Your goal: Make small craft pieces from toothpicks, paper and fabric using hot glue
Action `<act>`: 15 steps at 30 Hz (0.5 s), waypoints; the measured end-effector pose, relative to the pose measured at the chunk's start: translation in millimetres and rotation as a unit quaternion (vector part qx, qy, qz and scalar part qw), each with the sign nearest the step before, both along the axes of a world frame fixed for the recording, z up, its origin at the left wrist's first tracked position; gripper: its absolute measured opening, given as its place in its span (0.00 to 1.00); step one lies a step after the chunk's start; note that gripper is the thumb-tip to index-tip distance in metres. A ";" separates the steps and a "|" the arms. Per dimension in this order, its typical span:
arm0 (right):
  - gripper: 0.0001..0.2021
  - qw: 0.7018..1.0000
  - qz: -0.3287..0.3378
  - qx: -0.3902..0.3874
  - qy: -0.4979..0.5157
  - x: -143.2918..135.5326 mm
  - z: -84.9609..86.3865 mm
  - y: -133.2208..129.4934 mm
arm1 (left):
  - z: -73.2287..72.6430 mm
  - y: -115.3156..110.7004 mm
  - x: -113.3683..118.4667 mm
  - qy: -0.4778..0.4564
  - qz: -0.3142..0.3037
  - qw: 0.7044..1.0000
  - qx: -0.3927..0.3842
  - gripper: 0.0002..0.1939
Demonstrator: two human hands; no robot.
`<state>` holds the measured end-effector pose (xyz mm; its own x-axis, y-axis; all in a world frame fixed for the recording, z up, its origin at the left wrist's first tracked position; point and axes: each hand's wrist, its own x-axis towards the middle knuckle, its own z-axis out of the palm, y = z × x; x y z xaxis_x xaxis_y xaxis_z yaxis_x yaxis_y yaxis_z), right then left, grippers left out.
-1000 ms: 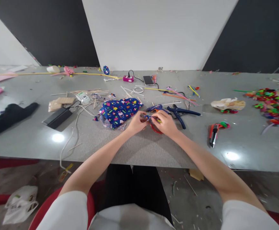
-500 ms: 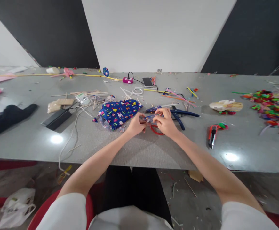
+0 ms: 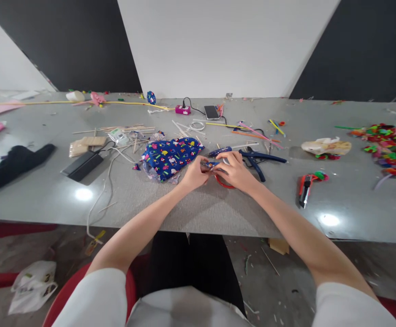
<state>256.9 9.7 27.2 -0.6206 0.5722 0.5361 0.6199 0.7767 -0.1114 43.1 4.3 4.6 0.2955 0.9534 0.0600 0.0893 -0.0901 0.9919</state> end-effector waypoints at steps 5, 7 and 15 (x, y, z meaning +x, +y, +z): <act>0.09 1.000 -0.003 -0.004 0.003 -1.1 0.0 -0.1 | 1.3 3.0 -1.7 -0.017 0.008 1.000 -0.010 0.19; 0.09 1.000 -0.009 -0.007 0.006 -1.4 0.0 0.0 | 0.7 5.4 -3.2 -0.021 0.013 0.999 -0.022 0.21; 0.08 1.000 -0.013 0.009 0.001 0.5 -1.8 1.2 | 1.5 8.8 -7.3 -0.003 0.030 1.000 -0.007 0.12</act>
